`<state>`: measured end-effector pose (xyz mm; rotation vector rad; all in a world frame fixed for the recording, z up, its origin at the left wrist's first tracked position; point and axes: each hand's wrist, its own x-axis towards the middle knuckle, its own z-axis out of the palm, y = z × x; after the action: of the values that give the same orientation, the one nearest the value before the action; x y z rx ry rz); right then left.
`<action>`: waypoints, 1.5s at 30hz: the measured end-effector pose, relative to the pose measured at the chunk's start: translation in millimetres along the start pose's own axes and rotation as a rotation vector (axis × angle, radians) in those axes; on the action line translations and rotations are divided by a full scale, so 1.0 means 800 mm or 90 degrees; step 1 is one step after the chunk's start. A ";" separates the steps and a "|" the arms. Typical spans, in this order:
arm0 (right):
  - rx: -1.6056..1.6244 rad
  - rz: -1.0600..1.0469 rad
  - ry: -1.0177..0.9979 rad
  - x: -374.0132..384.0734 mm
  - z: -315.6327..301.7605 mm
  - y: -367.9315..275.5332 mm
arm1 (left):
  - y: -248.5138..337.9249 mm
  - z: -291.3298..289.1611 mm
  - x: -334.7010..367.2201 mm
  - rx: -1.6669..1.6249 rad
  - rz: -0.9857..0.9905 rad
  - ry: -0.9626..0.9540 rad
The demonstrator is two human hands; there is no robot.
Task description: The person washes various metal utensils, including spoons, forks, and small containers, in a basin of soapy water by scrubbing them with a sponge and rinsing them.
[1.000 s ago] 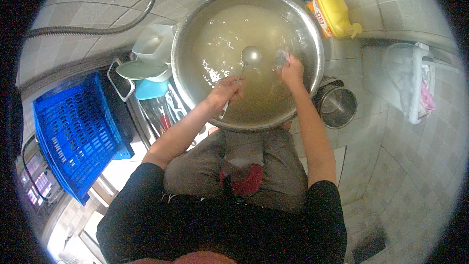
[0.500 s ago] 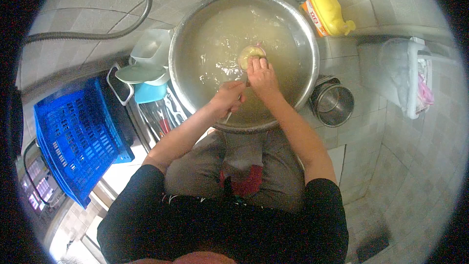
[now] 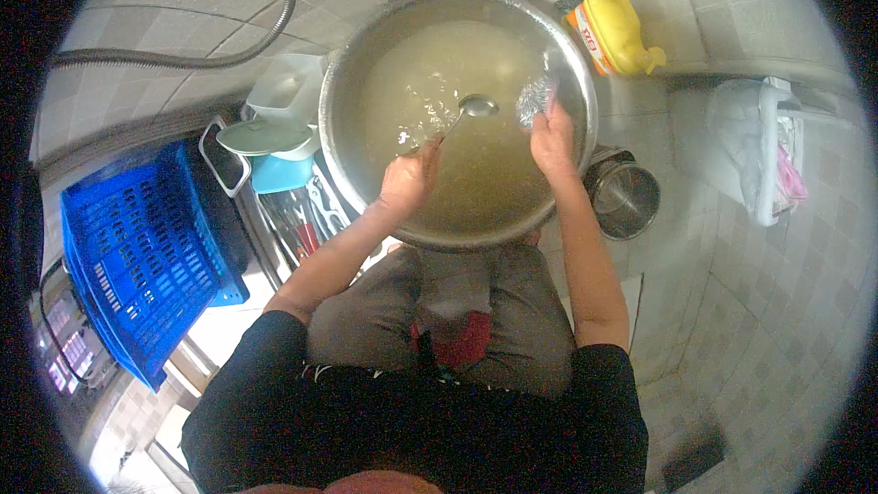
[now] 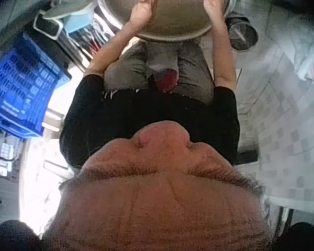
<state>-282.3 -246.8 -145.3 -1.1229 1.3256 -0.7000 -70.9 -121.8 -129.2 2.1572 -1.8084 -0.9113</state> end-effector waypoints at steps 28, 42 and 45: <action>-0.343 -0.396 0.073 -0.035 0.030 -0.045 | 0.037 -0.005 0.010 -0.480 -0.208 0.013; -0.619 -0.344 -0.146 -0.038 0.055 -0.046 | 0.044 -0.011 0.002 -0.145 -0.019 0.059; -0.645 -0.370 -0.137 -0.037 0.062 -0.048 | 0.035 -0.010 0.008 -0.058 0.003 0.068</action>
<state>-231.5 -222.1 -104.6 -2.3854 1.1627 -0.2479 -89.5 -136.1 -110.8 2.1034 -1.6873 -0.8441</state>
